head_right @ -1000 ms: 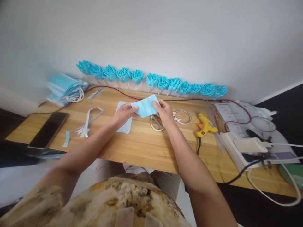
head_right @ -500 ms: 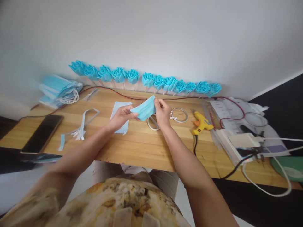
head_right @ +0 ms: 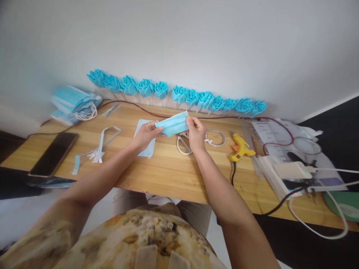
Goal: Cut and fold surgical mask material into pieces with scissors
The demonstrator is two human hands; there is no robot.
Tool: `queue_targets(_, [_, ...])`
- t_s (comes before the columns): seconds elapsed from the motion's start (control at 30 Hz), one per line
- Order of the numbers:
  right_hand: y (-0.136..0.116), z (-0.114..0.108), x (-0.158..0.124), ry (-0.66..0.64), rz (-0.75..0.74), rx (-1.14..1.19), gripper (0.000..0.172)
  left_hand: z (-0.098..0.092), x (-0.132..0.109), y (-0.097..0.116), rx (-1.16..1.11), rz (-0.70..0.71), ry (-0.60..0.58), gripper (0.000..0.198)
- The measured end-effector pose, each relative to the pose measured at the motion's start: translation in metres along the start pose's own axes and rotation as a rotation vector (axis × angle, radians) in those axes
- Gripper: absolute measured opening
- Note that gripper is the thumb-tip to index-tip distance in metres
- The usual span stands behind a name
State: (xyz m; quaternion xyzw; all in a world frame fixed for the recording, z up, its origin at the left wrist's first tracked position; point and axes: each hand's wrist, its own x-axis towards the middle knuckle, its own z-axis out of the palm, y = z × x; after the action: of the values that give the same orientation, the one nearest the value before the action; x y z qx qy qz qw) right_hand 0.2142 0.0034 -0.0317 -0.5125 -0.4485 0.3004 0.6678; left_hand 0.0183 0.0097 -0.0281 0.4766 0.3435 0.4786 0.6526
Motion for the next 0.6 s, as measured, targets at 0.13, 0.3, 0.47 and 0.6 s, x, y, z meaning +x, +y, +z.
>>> queue_targets(0.13, [0.000,0.001,-0.001,0.001,-0.017,-0.005,0.048,0.000,0.000,-0.003,-0.040,-0.011,-0.013,0.047])
queue_targets(0.3, [0.004,-0.001,0.002,0.016,0.000,-0.035,0.045,0.003,-0.001,-0.002,-0.009,-0.019,-0.013,0.048])
queue_targets(0.47, [0.005,-0.001,0.000,0.044,0.021,-0.054,0.044,0.003,-0.004,0.002,0.078,0.012,-0.065,0.048])
queue_targets(0.6, [0.002,0.000,0.000,0.071,-0.034,-0.054,0.047,0.005,-0.009,0.008,0.203,0.078,-0.179,0.048])
